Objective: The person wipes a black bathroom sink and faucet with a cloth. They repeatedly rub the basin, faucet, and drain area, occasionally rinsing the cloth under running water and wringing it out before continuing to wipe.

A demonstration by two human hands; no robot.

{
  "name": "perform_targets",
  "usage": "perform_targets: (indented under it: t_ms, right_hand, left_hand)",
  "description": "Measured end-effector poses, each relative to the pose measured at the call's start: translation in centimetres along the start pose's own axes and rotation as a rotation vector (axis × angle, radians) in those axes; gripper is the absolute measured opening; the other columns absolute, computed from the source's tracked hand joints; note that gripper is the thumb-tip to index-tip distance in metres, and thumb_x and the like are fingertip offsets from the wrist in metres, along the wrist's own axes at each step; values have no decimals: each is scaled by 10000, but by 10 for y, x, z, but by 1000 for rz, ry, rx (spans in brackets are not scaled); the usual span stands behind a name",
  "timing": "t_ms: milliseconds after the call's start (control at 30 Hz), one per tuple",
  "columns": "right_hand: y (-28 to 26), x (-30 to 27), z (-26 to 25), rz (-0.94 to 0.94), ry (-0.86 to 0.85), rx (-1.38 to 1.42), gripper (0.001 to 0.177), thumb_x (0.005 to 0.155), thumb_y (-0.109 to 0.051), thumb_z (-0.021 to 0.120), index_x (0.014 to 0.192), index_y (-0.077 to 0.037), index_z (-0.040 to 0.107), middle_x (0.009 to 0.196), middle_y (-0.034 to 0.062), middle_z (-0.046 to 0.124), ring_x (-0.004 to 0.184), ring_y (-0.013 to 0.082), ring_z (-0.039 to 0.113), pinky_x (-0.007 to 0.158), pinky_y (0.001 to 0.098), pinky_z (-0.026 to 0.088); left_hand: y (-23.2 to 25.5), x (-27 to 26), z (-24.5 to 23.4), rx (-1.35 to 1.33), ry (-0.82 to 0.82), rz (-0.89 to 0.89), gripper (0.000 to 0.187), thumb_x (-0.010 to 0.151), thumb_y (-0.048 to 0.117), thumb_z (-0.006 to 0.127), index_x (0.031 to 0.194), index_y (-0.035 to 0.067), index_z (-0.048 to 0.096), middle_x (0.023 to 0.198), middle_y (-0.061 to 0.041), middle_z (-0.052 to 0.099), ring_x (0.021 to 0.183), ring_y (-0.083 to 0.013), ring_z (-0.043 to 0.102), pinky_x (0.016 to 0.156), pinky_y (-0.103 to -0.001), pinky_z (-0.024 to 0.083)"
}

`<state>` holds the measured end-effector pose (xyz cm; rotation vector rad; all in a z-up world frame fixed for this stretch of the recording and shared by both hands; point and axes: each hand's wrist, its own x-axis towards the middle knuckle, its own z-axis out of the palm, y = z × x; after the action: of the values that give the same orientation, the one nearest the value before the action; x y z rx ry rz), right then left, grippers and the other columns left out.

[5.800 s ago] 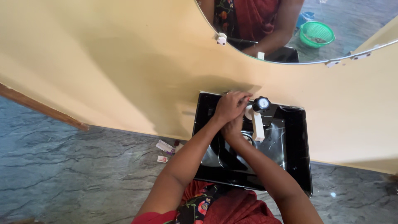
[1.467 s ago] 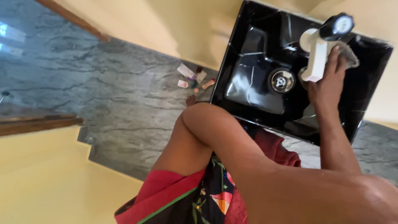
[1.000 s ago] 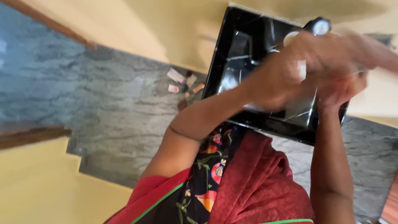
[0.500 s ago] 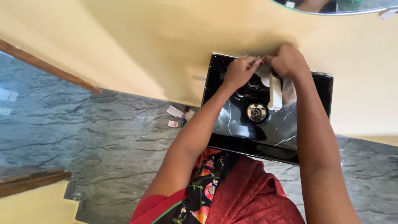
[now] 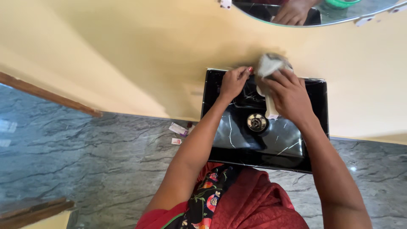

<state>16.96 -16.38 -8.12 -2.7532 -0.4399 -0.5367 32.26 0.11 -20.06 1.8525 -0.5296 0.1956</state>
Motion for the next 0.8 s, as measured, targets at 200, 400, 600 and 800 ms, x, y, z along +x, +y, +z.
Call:
perform_targets:
  t_ms: [200,400,600,800]
  right_hand:
    - [15,81,25,350,-427,-180,213,905,-264,691,1014,-121,805,1034,167,757,979,357,707,909,422,541]
    - [80,114,50,286,-667,457,259,835,-284,728,877,-44,817,828,184,778,801,321,698,782,403,538]
    - [159,64,141,452,-345,1726,306,906,-318,654,911,-19,716,808,176,760,726,276,716,700,358,557]
    - [174,12,225,115,706,80,343,1125,-272,564,1090,49,678,973,141,702,906,301,664,839,342,529]
  left_hand:
    - [-1,-5,3,-53,-30,69,238,977,251,644,1078,69,759,848,-151,752,773,-248,782,651,-338,576]
    - [1,-3,0,51,-25,20,207,960,211,665,1063,67,770,867,-160,766,753,-266,773,658,-355,571]
    - [18,-4,-7,-14,-10,55,202,980,198,659,1086,61,763,905,-121,781,810,-214,792,677,-324,593]
    - [35,-11,-5,-121,51,40,235,1005,241,667,1131,43,674,971,-93,794,843,-178,796,687,-301,605]
